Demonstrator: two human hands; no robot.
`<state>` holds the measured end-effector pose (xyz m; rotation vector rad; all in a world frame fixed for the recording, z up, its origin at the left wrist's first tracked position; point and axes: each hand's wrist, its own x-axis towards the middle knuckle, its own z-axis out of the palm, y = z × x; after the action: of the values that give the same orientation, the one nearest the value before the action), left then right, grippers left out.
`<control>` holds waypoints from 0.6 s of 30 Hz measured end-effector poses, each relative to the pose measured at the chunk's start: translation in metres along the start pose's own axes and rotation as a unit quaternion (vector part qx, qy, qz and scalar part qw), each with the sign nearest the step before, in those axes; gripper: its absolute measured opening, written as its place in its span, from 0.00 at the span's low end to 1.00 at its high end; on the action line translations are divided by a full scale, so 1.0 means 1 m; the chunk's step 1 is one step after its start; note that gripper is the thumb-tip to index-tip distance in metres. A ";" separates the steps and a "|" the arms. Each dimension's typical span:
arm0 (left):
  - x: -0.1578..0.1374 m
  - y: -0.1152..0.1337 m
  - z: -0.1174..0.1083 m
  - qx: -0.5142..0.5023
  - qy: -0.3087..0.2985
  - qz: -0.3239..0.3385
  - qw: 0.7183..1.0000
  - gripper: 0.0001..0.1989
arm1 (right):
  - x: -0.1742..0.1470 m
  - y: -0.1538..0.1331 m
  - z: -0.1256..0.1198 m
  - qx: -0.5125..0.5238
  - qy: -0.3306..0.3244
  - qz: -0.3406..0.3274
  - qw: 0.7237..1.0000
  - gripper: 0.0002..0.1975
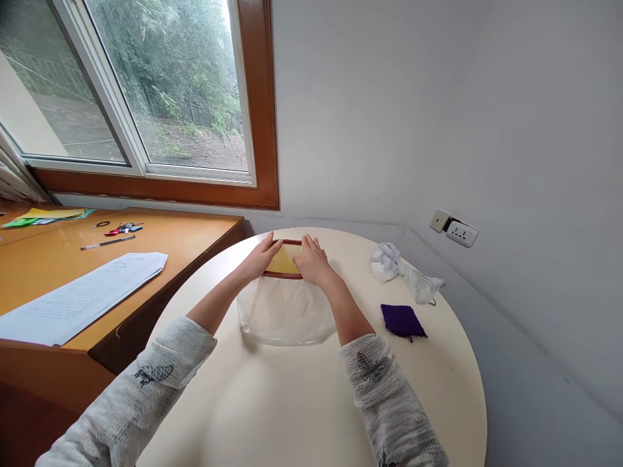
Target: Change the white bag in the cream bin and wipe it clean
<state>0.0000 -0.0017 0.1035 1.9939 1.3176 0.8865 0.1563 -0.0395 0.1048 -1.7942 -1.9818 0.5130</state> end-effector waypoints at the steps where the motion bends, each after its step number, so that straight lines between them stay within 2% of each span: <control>1: 0.000 0.000 0.000 -0.009 0.004 -0.003 1.000 0.37 | -0.001 0.001 0.001 0.027 0.010 -0.005 1.000 0.35; 4: -0.001 -0.002 0.002 -0.032 0.016 -0.010 0.999 0.36 | -0.001 0.005 0.005 0.104 0.041 -0.015 0.994 0.35; 9: -0.004 0.000 -0.001 -0.062 0.011 -0.011 0.998 0.35 | 0.003 0.010 0.010 0.139 0.068 -0.014 0.988 0.36; 12: -0.008 -0.001 -0.008 -0.091 -0.027 0.011 0.995 0.37 | 0.005 0.014 0.013 0.154 0.081 -0.006 0.985 0.36; 15: -0.013 -0.009 -0.019 -0.118 -0.092 0.027 0.988 0.39 | 0.005 0.020 0.014 0.201 0.118 0.001 0.972 0.36; 18: -0.023 -0.023 -0.032 -0.117 -0.157 0.038 0.980 0.48 | 0.003 0.031 0.014 0.238 0.152 0.009 0.959 0.37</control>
<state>-0.0449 -0.0114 0.1005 1.9135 0.9223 0.6897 0.1748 -0.0331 0.0764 -1.4855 -1.4811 0.6164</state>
